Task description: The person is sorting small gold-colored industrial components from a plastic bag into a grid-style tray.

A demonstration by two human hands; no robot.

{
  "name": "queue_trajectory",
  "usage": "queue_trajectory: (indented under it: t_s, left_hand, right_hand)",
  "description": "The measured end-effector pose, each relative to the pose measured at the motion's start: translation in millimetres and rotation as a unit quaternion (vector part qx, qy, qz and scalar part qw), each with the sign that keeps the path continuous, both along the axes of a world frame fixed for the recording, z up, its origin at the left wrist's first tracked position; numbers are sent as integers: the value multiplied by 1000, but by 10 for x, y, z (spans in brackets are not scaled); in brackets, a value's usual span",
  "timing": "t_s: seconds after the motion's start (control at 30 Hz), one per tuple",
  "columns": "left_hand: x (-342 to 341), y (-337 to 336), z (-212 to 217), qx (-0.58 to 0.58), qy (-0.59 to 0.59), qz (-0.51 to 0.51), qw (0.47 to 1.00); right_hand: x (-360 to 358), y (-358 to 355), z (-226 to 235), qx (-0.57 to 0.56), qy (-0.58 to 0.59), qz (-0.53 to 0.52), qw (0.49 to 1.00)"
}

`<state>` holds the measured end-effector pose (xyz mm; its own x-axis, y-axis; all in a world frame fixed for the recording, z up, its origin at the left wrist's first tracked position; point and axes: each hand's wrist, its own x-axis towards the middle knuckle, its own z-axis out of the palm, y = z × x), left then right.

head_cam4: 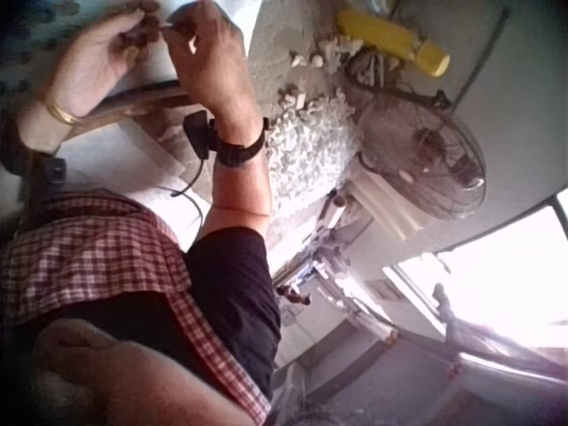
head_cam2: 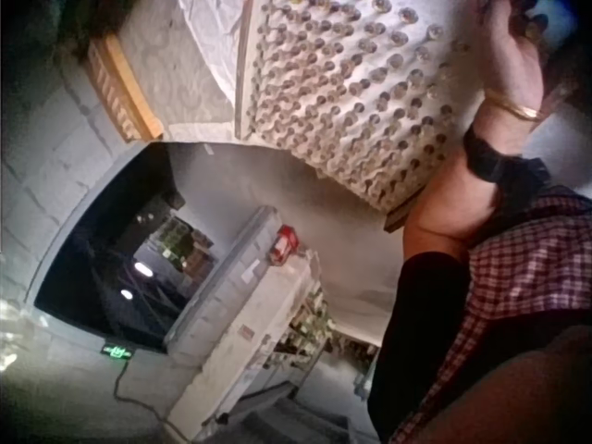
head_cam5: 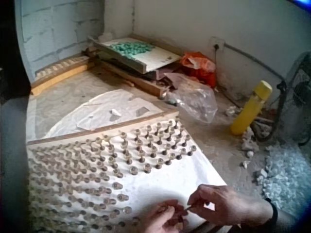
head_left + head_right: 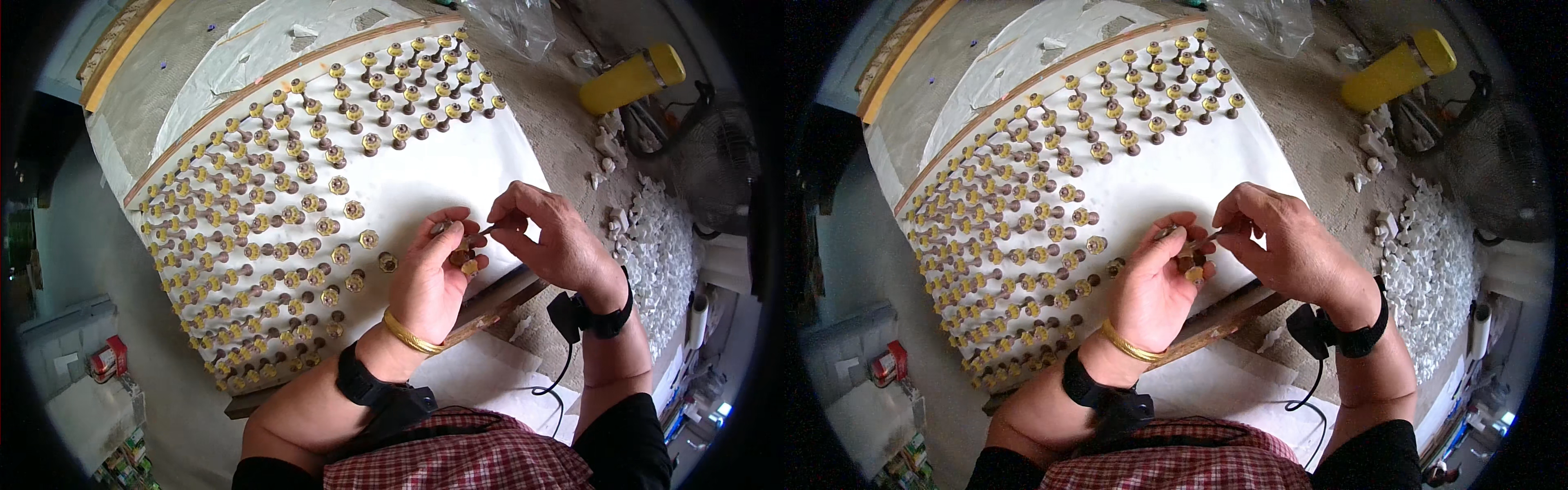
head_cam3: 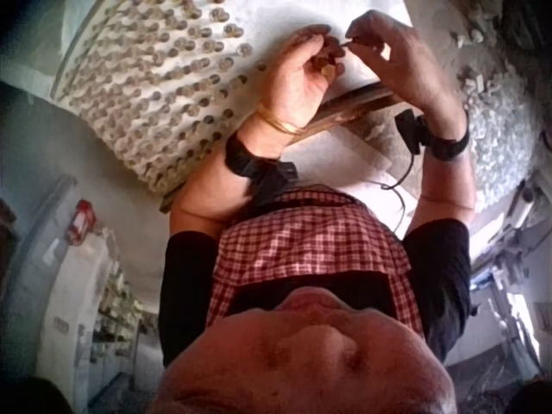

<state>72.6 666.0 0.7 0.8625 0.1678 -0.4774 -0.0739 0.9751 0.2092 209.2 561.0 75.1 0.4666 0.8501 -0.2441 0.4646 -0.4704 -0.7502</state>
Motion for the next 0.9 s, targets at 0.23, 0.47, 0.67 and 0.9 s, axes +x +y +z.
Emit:
queue_trajectory:
  t_s: [0.23,0.47,0.67,0.9]
  left_hand:
    - [-33,-27,64,40,16,-25,999]
    - [-26,-152,45,49,-6,-34,998]
    - [-32,-134,-58,21,17,-78,997]
    - [-24,-98,-56,69,43,-72,994]
  right_hand:
    - [-21,-18,-56,-16,-117,95,988]
    - [101,319,-203,26,-90,-62,994]
    - [-37,910,-390,47,-86,25,995]
    - [-72,992,-474,75,-130,76,986]
